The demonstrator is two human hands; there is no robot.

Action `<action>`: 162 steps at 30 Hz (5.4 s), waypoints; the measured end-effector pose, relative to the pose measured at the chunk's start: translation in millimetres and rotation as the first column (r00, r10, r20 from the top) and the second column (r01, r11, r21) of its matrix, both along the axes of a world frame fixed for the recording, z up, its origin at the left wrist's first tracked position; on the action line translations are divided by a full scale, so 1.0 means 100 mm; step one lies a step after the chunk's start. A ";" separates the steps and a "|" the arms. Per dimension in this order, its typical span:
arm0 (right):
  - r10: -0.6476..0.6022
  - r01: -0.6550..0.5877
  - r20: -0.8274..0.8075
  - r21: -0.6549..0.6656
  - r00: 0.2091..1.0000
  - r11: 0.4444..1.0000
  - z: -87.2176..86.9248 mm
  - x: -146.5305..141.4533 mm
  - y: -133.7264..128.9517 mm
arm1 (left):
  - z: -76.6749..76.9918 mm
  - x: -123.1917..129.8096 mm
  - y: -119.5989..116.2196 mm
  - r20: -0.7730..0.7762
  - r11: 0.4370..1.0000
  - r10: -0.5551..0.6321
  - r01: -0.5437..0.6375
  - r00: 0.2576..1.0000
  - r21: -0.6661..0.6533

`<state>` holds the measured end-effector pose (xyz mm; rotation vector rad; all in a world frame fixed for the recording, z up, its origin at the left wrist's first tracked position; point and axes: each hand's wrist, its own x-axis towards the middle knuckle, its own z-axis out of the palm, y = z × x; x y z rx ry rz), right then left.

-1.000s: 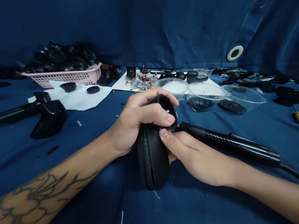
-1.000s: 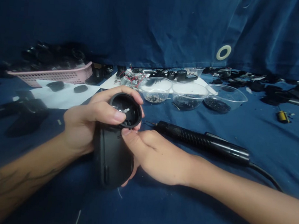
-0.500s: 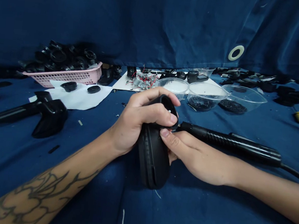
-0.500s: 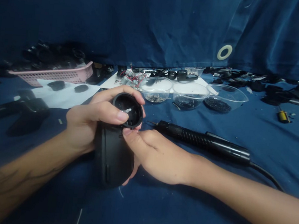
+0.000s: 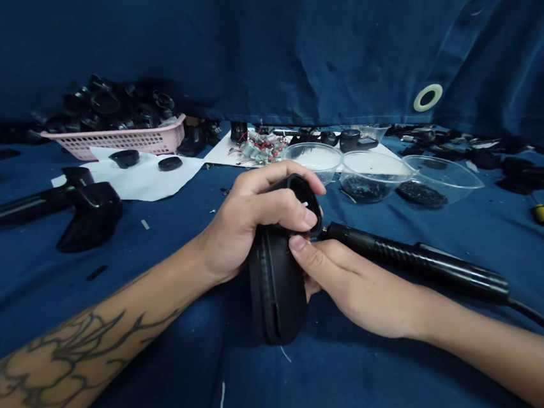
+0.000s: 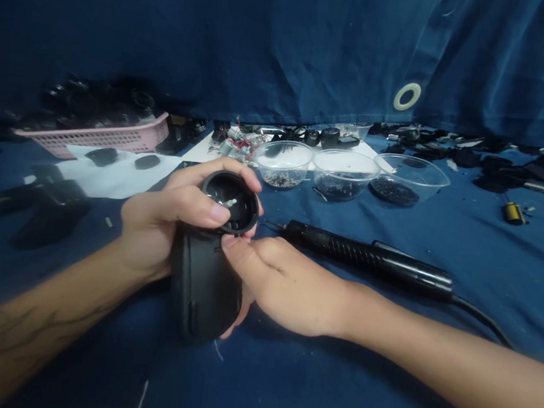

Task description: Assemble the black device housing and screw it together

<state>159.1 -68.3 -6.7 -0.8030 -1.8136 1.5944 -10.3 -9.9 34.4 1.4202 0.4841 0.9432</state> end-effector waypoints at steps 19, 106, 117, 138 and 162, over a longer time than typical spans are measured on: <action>-0.002 0.001 0.051 0.026 0.999 1.000 0.04 0.00 -0.01 | 0.01 -0.01 -0.01 -0.034 0.999 0.025 -0.023 0.999 0.041; -0.016 0.013 0.052 0.053 0.999 0.999 0.01 -0.01 -0.02 | 0.00 -0.04 0.02 -0.075 0.992 -0.019 0.028 0.997 0.123; -0.012 0.009 0.042 0.066 0.999 0.998 0.01 -0.01 -0.01 | -0.01 -0.02 0.04 -0.064 0.992 0.013 -0.006 0.998 0.122; -0.023 0.019 0.091 0.055 0.996 0.998 0.02 0.00 -0.02 | 0.01 -0.04 0.02 -0.069 0.989 -0.002 0.012 0.998 0.149; -0.051 0.041 0.101 0.108 0.994 0.993 0.03 0.00 -0.05 | 0.01 -0.06 -0.02 -0.061 0.980 0.029 -0.016 0.998 0.201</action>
